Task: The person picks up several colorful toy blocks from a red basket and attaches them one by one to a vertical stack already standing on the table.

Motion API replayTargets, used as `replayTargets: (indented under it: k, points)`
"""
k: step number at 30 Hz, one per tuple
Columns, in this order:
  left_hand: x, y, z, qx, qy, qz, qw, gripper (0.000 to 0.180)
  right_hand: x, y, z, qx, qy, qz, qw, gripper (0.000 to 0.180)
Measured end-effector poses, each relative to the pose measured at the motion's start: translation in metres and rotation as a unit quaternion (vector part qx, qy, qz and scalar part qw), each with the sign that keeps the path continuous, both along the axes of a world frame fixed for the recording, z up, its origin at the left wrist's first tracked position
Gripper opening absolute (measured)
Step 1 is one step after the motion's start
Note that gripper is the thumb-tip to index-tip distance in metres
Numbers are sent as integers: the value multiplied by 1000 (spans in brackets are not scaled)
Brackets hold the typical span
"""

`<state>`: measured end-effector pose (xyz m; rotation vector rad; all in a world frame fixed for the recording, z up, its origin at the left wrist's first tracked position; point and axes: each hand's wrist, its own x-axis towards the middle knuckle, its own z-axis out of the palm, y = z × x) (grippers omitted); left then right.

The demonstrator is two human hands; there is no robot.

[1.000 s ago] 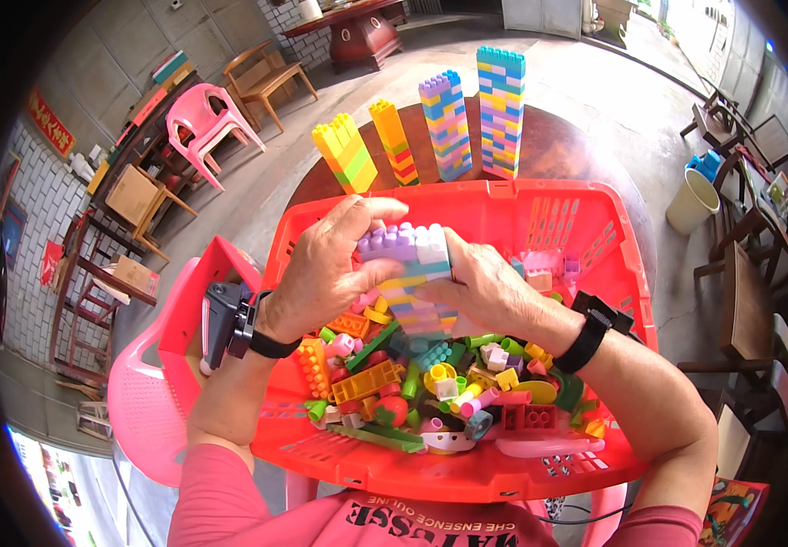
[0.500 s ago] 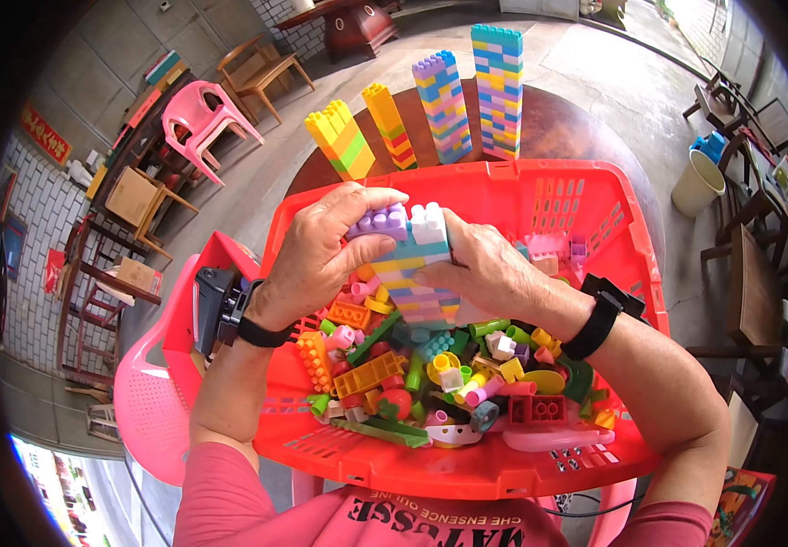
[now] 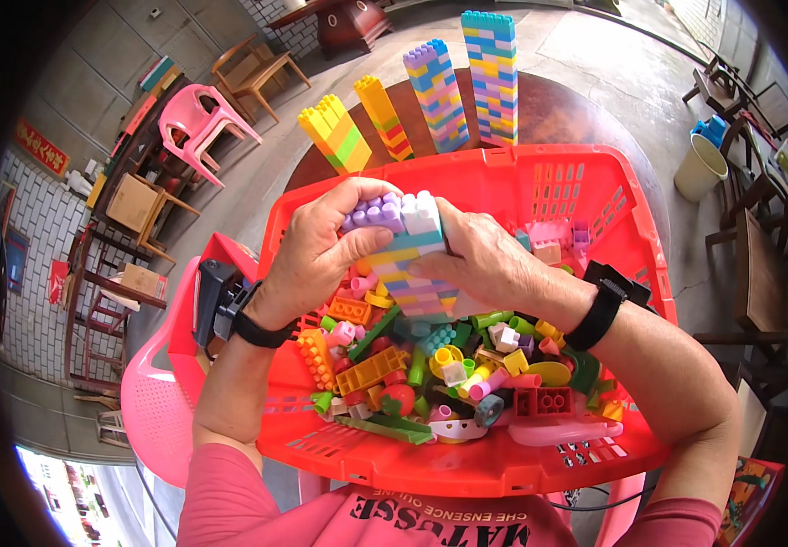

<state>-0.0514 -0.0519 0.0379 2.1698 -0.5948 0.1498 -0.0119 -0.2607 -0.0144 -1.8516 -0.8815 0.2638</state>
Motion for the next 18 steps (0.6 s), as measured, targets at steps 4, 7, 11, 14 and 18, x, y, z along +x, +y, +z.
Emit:
replayTargets:
  k: [4,7,11,14,18]
  points:
    - [1,2,-1,-6,20,-8,1000,29,-1,1,1,2,-2,2,1000,49]
    - [1,4,-2,7,31,-15,999,28,-2,1,2,5,-6,5,1000,50]
    - [4,9,-1,13,84,-39,996,31,-4,1,2,-1,4,4,1000,51]
    - [4,10,2,28,105,-49,993,33,-5,2,3,-12,-5,-3,1000,51]
    - [0,8,5,69,50,-31,996,28,-6,2,4,-4,-7,3,1000,49]
